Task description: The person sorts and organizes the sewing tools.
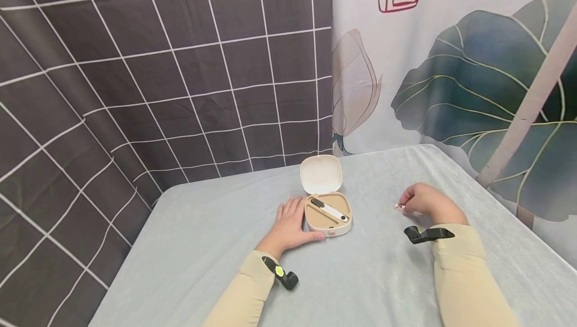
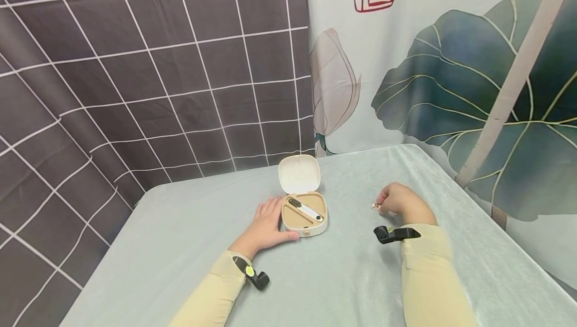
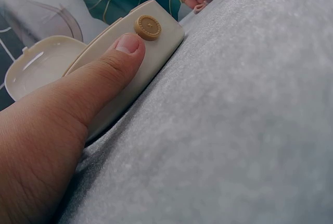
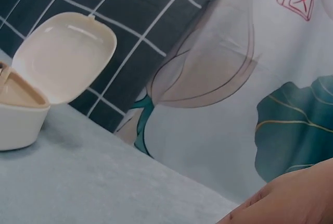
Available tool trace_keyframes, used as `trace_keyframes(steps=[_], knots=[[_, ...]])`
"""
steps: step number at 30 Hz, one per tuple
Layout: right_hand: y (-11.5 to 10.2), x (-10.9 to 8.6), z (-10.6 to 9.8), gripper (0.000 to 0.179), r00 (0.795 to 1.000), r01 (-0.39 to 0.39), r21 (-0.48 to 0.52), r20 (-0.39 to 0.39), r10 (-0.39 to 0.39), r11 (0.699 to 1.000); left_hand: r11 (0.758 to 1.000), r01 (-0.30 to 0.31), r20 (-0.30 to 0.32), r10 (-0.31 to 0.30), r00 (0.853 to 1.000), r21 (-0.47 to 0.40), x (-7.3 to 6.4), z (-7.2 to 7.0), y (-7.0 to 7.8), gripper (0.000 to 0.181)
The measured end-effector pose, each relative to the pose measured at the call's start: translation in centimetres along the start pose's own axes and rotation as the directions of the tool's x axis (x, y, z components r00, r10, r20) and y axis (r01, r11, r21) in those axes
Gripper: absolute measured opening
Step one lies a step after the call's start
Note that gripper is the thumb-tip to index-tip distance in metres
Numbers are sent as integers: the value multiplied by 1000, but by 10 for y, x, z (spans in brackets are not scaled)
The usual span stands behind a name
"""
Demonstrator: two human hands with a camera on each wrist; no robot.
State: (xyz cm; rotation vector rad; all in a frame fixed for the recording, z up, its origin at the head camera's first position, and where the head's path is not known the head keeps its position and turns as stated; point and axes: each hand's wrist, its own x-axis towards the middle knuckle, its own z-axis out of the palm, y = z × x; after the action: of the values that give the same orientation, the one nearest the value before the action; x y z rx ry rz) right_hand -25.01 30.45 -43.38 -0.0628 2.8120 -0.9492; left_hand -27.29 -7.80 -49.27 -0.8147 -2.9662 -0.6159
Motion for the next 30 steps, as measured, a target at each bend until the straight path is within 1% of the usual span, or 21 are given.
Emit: trace_keyframes(steps=[6,11,16,20,24,30], knots=[[1,1,4,12,1000,-14,-41,-11,14,999,1000,-1,0,1,1000,10,0,0,1,113],[-1,1,5,11,1000,13,-53,-23,-14,999,1000,-1,-1,1,1000,10,-1,-1,1,113],[-8,1,5,11,998,37,-60,-40,-40,997,1000,-4,-6,4,1000,5,-1,-1,1,113],[-16,3,5,8,994,82,-80,-62,-87,993,1000,-3,-1,3,1000,7,-1,-1,1,113],[-24,5,6,7,985,136,-97,-90,-145,986,1000,-10,-4,10,1000,7,0,-1,0,113],[-38,9,9,10,973,167,-133,-136,-185,977,1000,-7,-1,7,1000,7,0,1,-1,114]])
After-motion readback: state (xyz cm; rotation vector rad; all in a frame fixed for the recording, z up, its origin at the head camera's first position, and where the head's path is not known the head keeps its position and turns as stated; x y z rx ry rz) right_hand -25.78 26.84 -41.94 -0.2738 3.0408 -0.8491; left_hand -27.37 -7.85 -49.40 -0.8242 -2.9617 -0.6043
